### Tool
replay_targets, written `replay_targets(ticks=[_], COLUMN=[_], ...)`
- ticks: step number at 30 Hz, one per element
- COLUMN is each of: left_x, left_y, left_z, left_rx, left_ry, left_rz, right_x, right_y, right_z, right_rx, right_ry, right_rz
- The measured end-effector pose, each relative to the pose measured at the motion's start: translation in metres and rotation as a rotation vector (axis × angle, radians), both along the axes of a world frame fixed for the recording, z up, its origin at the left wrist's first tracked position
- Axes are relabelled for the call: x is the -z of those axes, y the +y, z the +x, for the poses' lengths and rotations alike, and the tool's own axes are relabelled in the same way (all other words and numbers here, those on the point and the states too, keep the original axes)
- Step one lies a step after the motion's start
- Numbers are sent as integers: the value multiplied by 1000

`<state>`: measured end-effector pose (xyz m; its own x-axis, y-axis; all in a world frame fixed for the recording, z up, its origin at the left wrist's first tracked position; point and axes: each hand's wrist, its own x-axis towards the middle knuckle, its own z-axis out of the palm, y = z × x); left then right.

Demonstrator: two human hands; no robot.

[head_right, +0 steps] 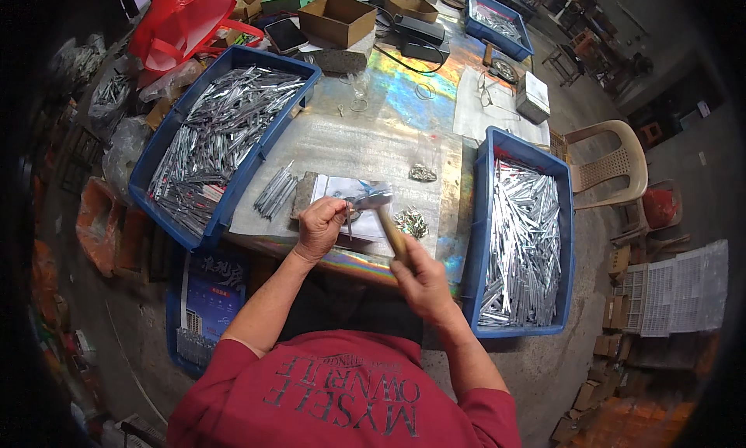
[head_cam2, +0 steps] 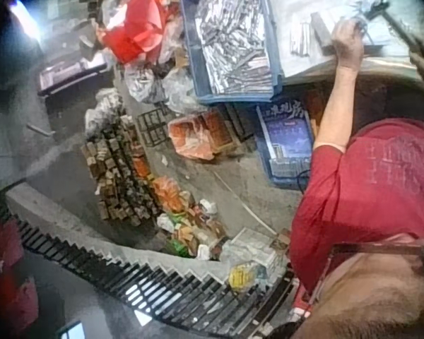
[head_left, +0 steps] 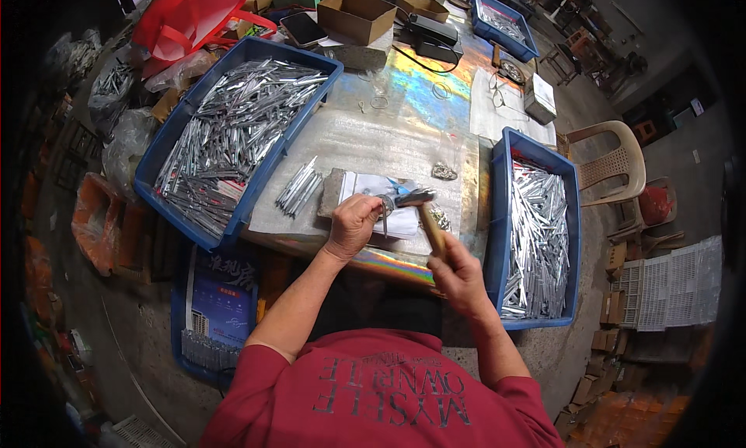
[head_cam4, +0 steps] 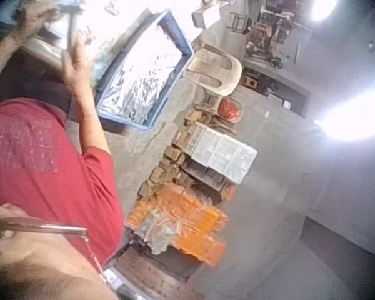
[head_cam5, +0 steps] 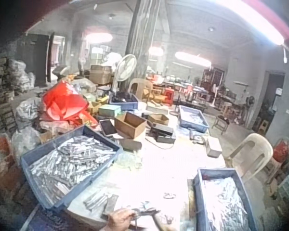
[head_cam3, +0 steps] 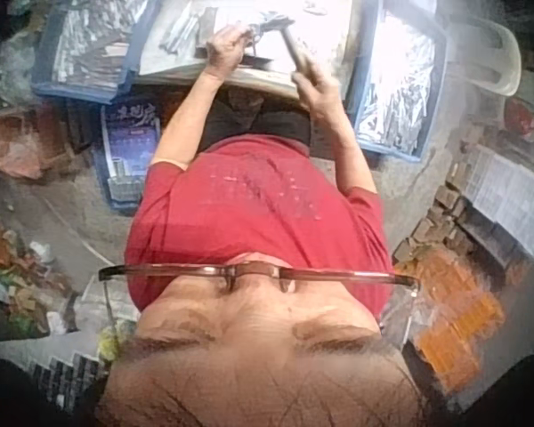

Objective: The person assembles metal strips by attaching small hardware pieces onto them by hand and tapping them with a hammer, then gathers and places the finished metal pieces into bins.

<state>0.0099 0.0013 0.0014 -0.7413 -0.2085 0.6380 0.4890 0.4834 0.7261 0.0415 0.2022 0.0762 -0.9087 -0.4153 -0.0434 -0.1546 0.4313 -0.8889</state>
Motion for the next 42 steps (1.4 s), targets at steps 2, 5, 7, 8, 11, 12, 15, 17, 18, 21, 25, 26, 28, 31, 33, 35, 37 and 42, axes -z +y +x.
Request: replay_targets(ticks=[2, 5, 7, 8, 11, 12, 15, 17, 18, 21, 25, 26, 28, 31, 33, 35, 37, 42], left_x=[-1, 2, 2, 0, -1, -1, -5, 0, 1, 0, -2, -2, 0, -1, -10, -12, -17, -10], left_y=[-1, -3, -3, -4, 3, 3, 0, -4, -3, -3, 2, 0, -3, -2, -1, -3, -2, -5], left_z=[0, 1, 1, 2, -1, -3, 0, 4, 3, 2, -4, -6, -1, 2, 1, -1, -3, -1], left_rx=[-7, -23, -22, -18, -12, -32, 7, -4, -5, 4, -22, 5, 37, -2, -4, -15, -13, 53], left_ry=[2, 9, 19, 23, 12, -2, 16, 16, 28, 21, 13, 42, 63, 30, 10, 5, -16, -208], left_rz=[-28, -34, -9, -5, -28, -56, -37, -28, -13, 4, -45, -37, -32, -25, -20, -6, 53, 347], right_x=[-30, -63, -68, -66, -47, -35, -65, -86, -87, -85, -24, -26, -29, -15, -1, 17, 40, 69], right_y=[-14, -19, -16, -16, -21, -29, -16, -23, -17, -22, -17, -12, -7, 7, 15, 24, 34, 41], right_z=[0, -3, 2, 6, -9, -16, -7, -5, 0, 5, -9, -7, -5, -7, -15, -20, -24, -23], right_rx=[-63, -95, 23, 96, -137, -196, -182, -103, 5, 36, -152, -128, -57, 207, 370, 473, 536, 714], right_ry=[125, 447, 450, 461, 542, 498, 558, 717, 565, 320, 461, 503, 486, 93, -156, -240, -302, -391], right_rz=[43, 35, -39, -72, 212, 199, 264, 118, 139, -166, 220, 208, 110, -129, -391, -457, -508, -490])
